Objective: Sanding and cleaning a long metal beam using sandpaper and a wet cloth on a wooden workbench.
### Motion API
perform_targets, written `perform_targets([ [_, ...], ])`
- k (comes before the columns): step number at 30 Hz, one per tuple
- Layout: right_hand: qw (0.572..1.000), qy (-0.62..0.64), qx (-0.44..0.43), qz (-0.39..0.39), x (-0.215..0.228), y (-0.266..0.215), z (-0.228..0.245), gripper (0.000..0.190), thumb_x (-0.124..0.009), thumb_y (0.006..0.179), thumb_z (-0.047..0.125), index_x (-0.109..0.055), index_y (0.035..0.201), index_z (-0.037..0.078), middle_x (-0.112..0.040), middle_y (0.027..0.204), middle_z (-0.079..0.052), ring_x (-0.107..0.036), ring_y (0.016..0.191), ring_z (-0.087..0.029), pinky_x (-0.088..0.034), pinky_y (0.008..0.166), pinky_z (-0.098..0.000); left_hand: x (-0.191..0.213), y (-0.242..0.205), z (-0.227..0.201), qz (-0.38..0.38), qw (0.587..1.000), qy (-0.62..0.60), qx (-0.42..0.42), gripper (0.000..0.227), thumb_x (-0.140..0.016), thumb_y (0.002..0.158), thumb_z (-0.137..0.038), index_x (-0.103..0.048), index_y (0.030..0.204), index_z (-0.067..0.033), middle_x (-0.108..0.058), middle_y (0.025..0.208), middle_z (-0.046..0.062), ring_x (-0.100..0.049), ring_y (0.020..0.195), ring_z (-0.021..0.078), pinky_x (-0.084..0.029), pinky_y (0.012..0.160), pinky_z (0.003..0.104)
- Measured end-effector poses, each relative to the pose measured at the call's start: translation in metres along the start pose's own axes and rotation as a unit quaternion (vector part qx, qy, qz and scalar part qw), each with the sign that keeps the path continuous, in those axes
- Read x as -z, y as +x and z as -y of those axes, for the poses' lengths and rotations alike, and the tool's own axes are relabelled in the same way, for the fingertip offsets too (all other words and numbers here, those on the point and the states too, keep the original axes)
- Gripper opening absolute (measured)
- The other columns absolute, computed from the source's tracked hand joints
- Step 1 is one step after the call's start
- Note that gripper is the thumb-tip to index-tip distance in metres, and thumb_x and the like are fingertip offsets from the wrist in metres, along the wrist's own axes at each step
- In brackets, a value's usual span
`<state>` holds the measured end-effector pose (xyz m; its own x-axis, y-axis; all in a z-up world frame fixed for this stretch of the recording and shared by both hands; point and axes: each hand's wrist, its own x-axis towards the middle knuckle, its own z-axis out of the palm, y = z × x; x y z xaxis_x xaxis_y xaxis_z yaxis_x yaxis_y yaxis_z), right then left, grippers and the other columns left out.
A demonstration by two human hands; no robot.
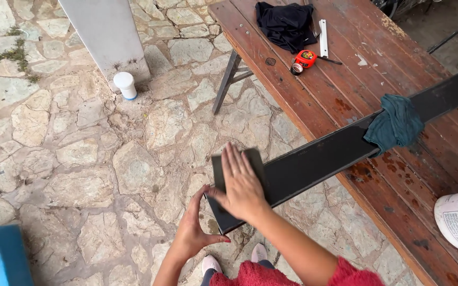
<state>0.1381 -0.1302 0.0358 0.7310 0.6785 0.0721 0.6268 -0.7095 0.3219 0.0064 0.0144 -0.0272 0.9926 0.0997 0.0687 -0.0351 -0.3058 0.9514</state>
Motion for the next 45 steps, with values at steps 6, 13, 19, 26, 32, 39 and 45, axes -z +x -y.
perform_targets([
  [6,0.998,0.042,0.014,-0.045,-0.017,-0.019,-0.031,0.113,-0.006,0.094,0.083,-0.002,0.161,-0.008,-0.001,0.171,-0.024,-0.004,0.159,-0.029,-0.001,0.130,-0.0393,-0.002,-0.003,-0.003,-0.014,0.999,-0.029,-0.013,0.137,-0.104,0.052,-0.032,-0.021,0.159,-0.0112,-0.032,0.165,0.014,-0.034,0.152,0.0327,-0.032,0.120,0.048],
  [13,0.979,0.178,0.096,-0.031,0.024,-0.038,0.028,0.114,-0.016,0.093,0.082,-0.006,0.162,-0.008,-0.008,0.171,-0.024,-0.012,0.159,-0.031,-0.008,0.129,-0.0407,-0.009,-0.008,0.026,-0.009,1.000,-0.013,-0.003,0.124,-0.091,0.054,-0.003,-0.022,0.157,-0.0116,-0.035,0.162,0.014,-0.048,0.140,0.0328,-0.058,0.090,0.045],
  [19,0.989,0.142,-0.044,-0.027,-0.036,0.010,-0.040,0.104,-0.016,0.101,0.076,-0.011,0.160,-0.010,-0.008,0.169,-0.027,-0.007,0.159,-0.032,-0.002,0.130,-0.0422,0.003,-0.003,-0.016,0.017,1.000,-0.018,0.003,0.134,-0.101,0.057,-0.038,-0.017,0.159,-0.0125,-0.030,0.164,0.013,-0.033,0.151,0.0313,-0.039,0.113,0.051],
  [26,0.987,-0.118,0.036,-0.105,0.003,-0.036,-0.009,0.113,0.007,0.093,0.083,0.000,0.163,-0.006,-0.001,0.172,-0.020,-0.004,0.160,-0.025,0.000,0.133,-0.0374,0.001,-0.006,-0.035,0.019,0.975,-0.199,0.099,0.089,-0.019,0.090,-0.071,-0.020,0.161,-0.0168,-0.016,0.172,0.006,-0.011,0.159,0.0244,-0.007,0.125,0.050],
  [32,0.976,0.160,-0.091,0.116,0.003,0.025,-0.021,0.115,0.014,0.083,0.082,0.010,0.158,-0.005,0.017,0.169,-0.023,0.012,0.158,-0.031,0.007,0.128,-0.0426,-0.056,0.005,-0.042,-0.175,0.965,-0.173,0.089,0.081,-0.025,0.097,-0.060,-0.017,0.160,-0.0105,-0.019,0.170,0.012,-0.013,0.158,0.0239,-0.012,0.126,0.045],
  [39,0.997,0.049,-0.025,-0.062,-0.013,-0.019,-0.035,0.102,-0.008,0.102,0.075,-0.004,0.161,-0.009,-0.004,0.170,-0.026,-0.007,0.159,-0.030,-0.004,0.131,-0.0406,-0.077,0.010,-0.044,-0.307,0.942,-0.131,0.037,0.070,-0.022,0.105,-0.050,-0.027,0.156,-0.0023,-0.030,0.164,0.019,-0.025,0.155,0.0303,-0.018,0.126,0.044],
  [45,0.976,0.214,0.040,0.016,0.018,-0.038,-0.014,0.098,0.005,0.099,0.071,-0.002,0.160,-0.005,-0.002,0.171,-0.023,-0.005,0.159,-0.031,-0.003,0.129,-0.0401,-0.076,0.017,-0.035,-0.344,0.931,-0.118,0.014,0.074,-0.021,0.105,-0.057,-0.038,0.150,-0.0010,-0.044,0.155,0.019,-0.037,0.148,0.0308,-0.026,0.122,0.044],
])
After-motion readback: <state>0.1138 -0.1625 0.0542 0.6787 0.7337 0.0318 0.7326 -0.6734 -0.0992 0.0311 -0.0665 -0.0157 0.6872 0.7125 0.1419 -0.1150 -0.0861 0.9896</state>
